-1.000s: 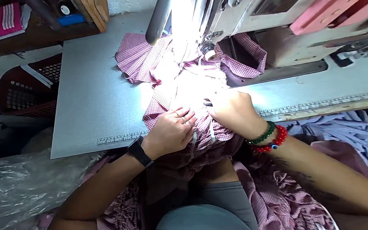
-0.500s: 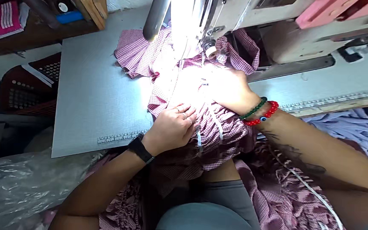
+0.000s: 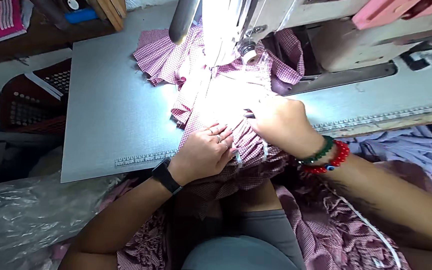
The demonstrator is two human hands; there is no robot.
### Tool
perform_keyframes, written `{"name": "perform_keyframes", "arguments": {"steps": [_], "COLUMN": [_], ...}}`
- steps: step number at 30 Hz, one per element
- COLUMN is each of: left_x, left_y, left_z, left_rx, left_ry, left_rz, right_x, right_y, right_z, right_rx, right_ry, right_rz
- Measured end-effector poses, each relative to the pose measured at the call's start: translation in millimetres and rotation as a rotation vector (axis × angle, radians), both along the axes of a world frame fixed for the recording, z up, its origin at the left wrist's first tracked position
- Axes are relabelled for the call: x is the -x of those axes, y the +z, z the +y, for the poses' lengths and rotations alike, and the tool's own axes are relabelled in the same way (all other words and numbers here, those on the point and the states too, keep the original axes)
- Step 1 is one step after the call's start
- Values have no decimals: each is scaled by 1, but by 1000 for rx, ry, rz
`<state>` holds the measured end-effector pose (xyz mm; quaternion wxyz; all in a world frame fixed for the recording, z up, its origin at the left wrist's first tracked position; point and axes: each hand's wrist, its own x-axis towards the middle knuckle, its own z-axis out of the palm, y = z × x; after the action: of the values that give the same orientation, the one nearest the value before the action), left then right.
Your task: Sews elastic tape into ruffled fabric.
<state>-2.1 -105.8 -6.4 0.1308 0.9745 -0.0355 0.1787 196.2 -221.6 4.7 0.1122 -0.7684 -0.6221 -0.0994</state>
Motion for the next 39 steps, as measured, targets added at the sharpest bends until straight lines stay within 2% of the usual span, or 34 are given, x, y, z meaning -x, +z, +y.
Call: {"name": "perform_keyframes", "arguments": {"steps": [11,16,22,25,28,32,39], "left_x": [-3,-2,-3,-3,-2,-2,-3], "left_y": [-2,-1,-1,-1,1,0,-1], "left_z": [2,3,6,6,4,2,1], "left_rx": [5,14,11,10,5,6,-5], "left_ry": [1,0,5,-3,-15,-13,5], "left_rz": [1,-6,-12,-16,-15,-24,-33], "right_x": [-13,-25,-25,-20,0,1,-11], "right_y": [1,5,16,17,17,6,0], "right_z": [15,53,73,61,28,7,18], "right_rx": [-52,79,169,91,-76,29,26], "right_ry": [87,-31,-124,-80,96,12,5], "right_rz": [78,18,24,71,57,35,44]}}
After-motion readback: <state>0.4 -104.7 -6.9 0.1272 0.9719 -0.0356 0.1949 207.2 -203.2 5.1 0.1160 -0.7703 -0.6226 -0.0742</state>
